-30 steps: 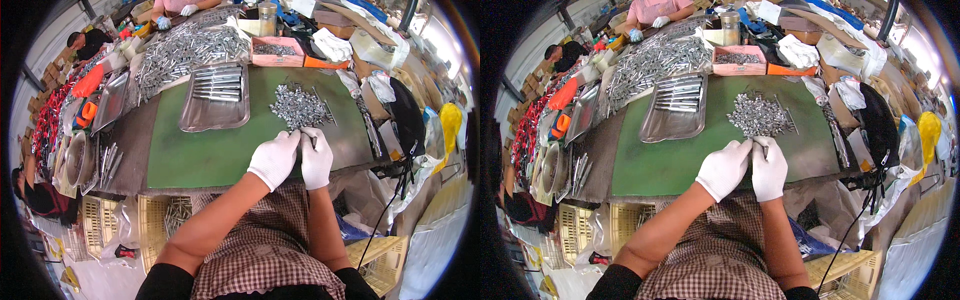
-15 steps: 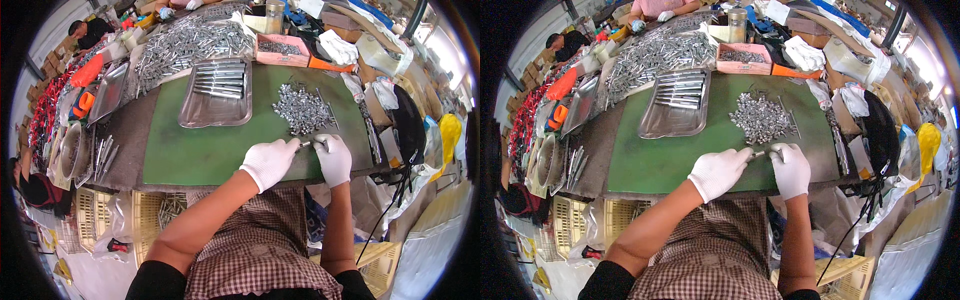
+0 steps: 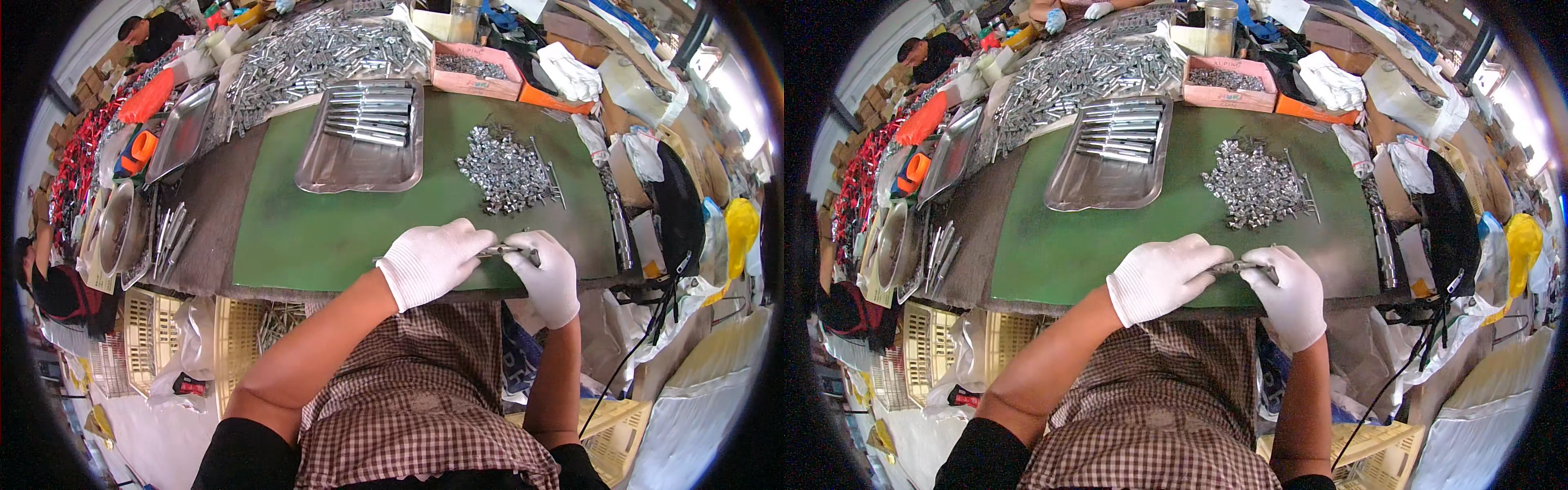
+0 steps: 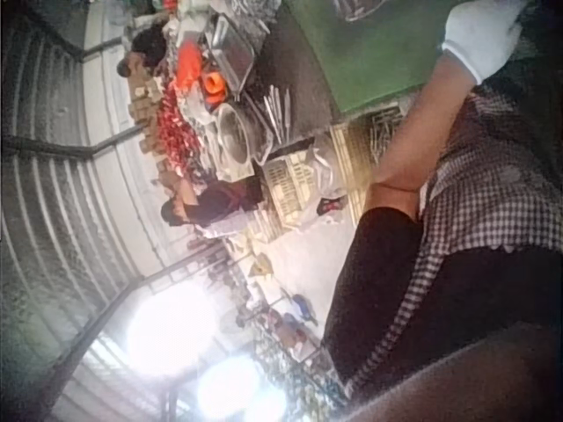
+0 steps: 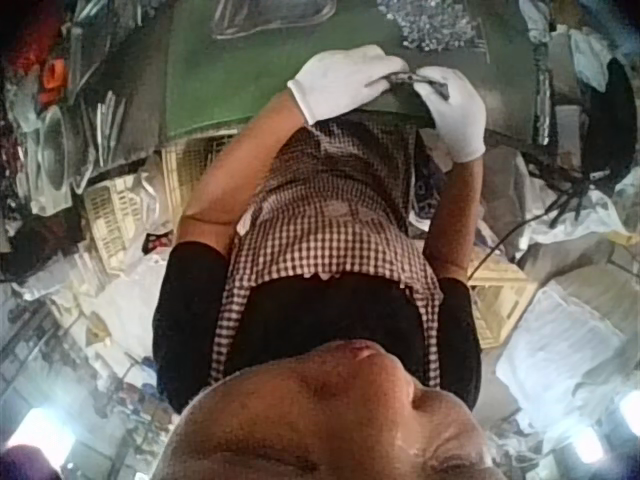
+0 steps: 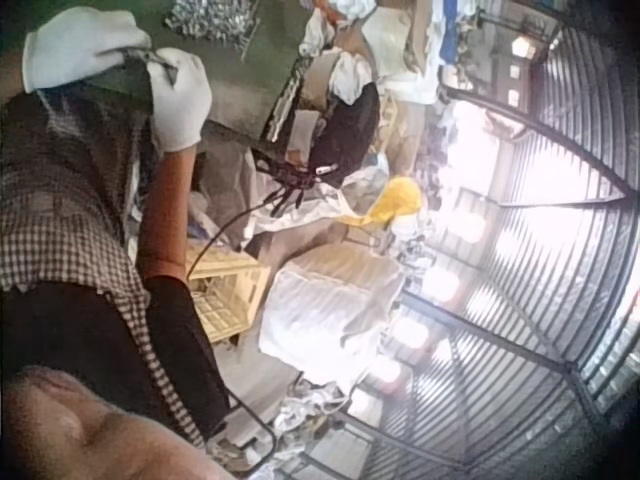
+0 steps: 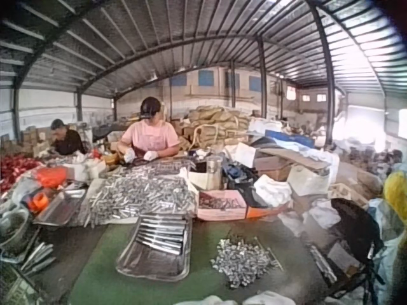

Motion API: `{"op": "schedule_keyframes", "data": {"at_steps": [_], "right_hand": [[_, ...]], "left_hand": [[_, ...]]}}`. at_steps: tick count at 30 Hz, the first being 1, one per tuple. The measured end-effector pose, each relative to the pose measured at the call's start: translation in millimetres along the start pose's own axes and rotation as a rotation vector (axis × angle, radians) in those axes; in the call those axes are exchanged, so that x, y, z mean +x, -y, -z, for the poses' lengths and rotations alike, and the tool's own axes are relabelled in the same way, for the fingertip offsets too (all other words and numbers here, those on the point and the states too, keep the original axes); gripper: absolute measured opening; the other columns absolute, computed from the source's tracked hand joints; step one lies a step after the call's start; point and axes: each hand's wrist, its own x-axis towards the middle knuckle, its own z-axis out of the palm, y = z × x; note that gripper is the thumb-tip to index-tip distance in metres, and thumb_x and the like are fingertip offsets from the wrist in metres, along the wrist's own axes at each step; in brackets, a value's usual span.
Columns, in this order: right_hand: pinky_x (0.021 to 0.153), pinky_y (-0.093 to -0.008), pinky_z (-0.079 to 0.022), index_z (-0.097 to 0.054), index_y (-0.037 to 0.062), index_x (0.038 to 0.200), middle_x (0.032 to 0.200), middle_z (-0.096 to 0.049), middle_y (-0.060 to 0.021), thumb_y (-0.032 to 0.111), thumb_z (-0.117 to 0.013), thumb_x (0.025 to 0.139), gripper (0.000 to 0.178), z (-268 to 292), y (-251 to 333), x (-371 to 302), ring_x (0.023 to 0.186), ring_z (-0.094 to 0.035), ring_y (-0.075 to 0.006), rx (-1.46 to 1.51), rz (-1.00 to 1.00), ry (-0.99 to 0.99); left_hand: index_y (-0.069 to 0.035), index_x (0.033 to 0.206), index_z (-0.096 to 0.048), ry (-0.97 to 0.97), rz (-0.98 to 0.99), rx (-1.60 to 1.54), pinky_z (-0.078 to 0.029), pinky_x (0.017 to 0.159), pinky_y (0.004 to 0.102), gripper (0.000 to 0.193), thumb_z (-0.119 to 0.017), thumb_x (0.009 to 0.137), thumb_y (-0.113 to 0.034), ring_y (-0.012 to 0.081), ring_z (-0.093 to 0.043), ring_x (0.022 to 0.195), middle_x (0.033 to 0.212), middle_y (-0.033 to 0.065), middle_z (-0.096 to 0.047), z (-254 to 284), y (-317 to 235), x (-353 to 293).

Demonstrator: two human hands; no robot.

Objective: The person assembles hardware components by taking metal pins from a tray and attaching small metal clips onto them by hand.

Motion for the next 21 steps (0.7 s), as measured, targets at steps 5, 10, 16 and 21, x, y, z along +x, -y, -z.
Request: {"op": "schedule_keyframes", "data": {"at_steps": [5, 10, 16, 21], "right_hand": [[0.073, -0.0306, -0.050, -0.069, 0.0044, 0.095, 0.092, -0.066, -0.0098, 0.005, -0.070, 0.078, 0.017, -2, -3, -2, 0.080, -0.064, -0.0219, -0.034, 0.001, 0.021], [0.072, -0.0323, -0.052, -0.069, 0.0073, 0.092, 0.096, -0.066, -0.0086, 0.010, -0.073, 0.077, 0.016, -10, 5, -5, 0.078, -0.066, -0.0224, -0.206, 0.155, -0.152], [0.067, -0.0318, -0.051, -0.065, 0.0081, 0.094, 0.095, -0.065, -0.0064, 0.008, -0.071, 0.078, 0.018, -15, -2, -7, 0.074, -0.064, -0.0196, -0.252, 0.250, -0.065], [0.066, -0.0222, -0.046, -0.060, 0.0045, 0.092, 0.084, -0.062, -0.0026, -0.003, -0.066, 0.080, 0.015, -7, -9, -12, 0.067, -0.055, -0.0090, 0.112, -0.033, -0.176]], "left_hand": [[-0.017, 0.110, -0.060, -0.007, -0.030, 0.052, -0.054, 0.064, 0.0403, 0.022, -0.060, 0.088, -0.022, 0.0294, -0.065, 0.072, 0.082, 0.0091, -0.061, 2, -3, -3], [-0.018, 0.105, -0.060, -0.013, 0.002, 0.159, -0.053, 0.056, 0.0410, 0.018, -0.060, 0.088, -0.022, 0.0287, -0.064, 0.064, 0.078, 0.0084, -0.057, -3, -6, -7], [-0.017, 0.100, -0.059, 0.156, 0.167, 0.186, -0.052, 0.055, 0.0444, 0.013, -0.056, 0.091, -0.025, 0.0314, -0.063, 0.063, 0.084, 0.0128, -0.055, -3, -18, -3], [-0.017, 0.103, -0.059, 0.195, 0.198, 0.154, -0.052, 0.057, 0.0455, 0.015, -0.053, 0.093, -0.027, 0.0333, -0.063, 0.067, 0.083, 0.0141, -0.055, 2, -18, -2]]}}
